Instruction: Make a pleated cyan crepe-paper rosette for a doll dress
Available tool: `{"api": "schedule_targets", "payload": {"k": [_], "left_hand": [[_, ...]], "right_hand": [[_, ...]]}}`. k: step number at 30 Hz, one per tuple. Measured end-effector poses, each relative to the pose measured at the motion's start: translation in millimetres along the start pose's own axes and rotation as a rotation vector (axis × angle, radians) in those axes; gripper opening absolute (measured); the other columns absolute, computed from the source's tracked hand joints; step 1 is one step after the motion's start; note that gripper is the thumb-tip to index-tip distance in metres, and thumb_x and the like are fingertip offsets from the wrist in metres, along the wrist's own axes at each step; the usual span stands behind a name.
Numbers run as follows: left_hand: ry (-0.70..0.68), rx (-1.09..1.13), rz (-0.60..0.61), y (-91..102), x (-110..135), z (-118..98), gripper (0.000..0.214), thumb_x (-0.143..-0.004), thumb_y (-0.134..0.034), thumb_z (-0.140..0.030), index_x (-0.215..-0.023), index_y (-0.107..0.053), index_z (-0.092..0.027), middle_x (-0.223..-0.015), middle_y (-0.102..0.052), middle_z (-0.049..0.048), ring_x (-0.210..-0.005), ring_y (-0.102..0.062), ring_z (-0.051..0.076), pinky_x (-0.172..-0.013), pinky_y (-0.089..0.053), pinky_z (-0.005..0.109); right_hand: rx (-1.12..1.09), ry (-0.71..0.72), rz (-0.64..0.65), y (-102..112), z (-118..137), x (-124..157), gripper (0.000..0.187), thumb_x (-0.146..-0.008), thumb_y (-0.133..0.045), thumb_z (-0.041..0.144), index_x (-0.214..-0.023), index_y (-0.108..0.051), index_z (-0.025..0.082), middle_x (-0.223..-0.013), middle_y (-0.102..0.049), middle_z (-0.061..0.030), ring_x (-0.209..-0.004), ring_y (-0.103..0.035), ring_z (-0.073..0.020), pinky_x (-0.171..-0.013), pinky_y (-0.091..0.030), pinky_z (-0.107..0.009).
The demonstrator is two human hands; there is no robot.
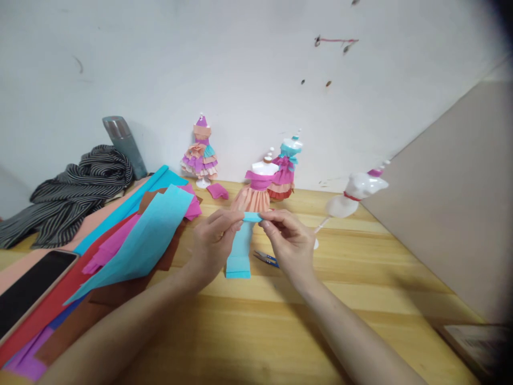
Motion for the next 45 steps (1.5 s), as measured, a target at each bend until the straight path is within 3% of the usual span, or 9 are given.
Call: {"api": "schedule_targets", "payload": {"k": [5,10,14,18,23,45], "left_hand": [[-0.093,-0.048,-0.019,0.5,1,-6,0.019,-0.083,-0.058,-0.009,-0.088,-0.070,-0.022,-0.083,-0.073,0.0011,-0.073,-0.066,0.011,-0.068,-0.054,0.022],[-0.077,-0.059,-0.013,0.2,3,-3,0.017,-0.083,-0.058,-0.008,-0.086,-0.068,-0.021,-0.081,-0.072,0.0007,-0.072,-0.065,0.011,-0.068,-0.053,0.021],[0.079,-0.017,0.028,-4.2,6,11,0.012,-0.084,-0.058,-0.012,-0.085,-0.067,-0.020,-0.072,-0.068,-0.0006,-0.067,-0.064,0.011,-0.065,-0.052,0.022],[0.259,0.146,0.051,-10.1,8,23,0.008,-0.083,-0.059,-0.015,-0.082,-0.066,-0.019,-0.080,-0.071,0.0007,-0.065,-0.065,0.011,-0.061,-0.054,0.023],[0.353,0.228,0.034,-11.0,7,25,0.008,-0.080,-0.061,-0.014,-0.078,-0.066,-0.018,-0.069,-0.068,-0.0009,-0.062,-0.065,0.011,-0.060,-0.054,0.022],[0.177,0.112,0.020,-7.0,7,18,0.012,-0.083,-0.060,-0.011,-0.087,-0.068,-0.019,-0.077,-0.069,0.0007,-0.067,-0.064,0.011,-0.062,-0.053,0.022]], "right_hand": [[0.052,0.043,0.000,0,5,0,0.009,-0.085,-0.062,0.022,-0.087,-0.070,0.023,-0.082,-0.068,-0.0038,-0.077,-0.061,-0.0176,-0.069,-0.050,-0.033],[0.081,0.067,0.009,-2,10,0,0.008,-0.084,-0.060,0.019,-0.084,-0.068,0.022,-0.077,-0.067,-0.0025,-0.073,-0.060,-0.0166,-0.067,-0.048,-0.031],[0.018,0.004,0.013,-3,3,-2,0.007,-0.082,-0.061,0.020,-0.082,-0.069,0.021,-0.079,-0.068,-0.0028,-0.075,-0.062,-0.0169,-0.067,-0.050,-0.031],[-0.066,-0.084,0.006,-4,-7,-3,0.006,-0.078,-0.064,0.021,-0.079,-0.070,0.021,-0.080,-0.068,-0.0037,-0.075,-0.063,-0.0171,-0.068,-0.051,-0.031],[-0.111,-0.098,0.005,-3,-7,-3,0.005,-0.076,-0.066,0.021,-0.077,-0.071,0.021,-0.077,-0.066,-0.0030,-0.071,-0.061,-0.0157,-0.065,-0.050,-0.030],[-0.030,-0.008,-0.024,-1,1,-3,0.014,-0.078,-0.066,0.017,-0.088,-0.075,0.022,-0.079,-0.070,-0.0025,-0.072,-0.063,-0.0154,-0.065,-0.052,-0.030]]}}
Point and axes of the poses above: each hand's wrist, its own x-axis away from the middle knuckle, its own y-axis out of the back of the hand, z = x × y, the point moved 9 cm from there along -x, towards the middle knuckle
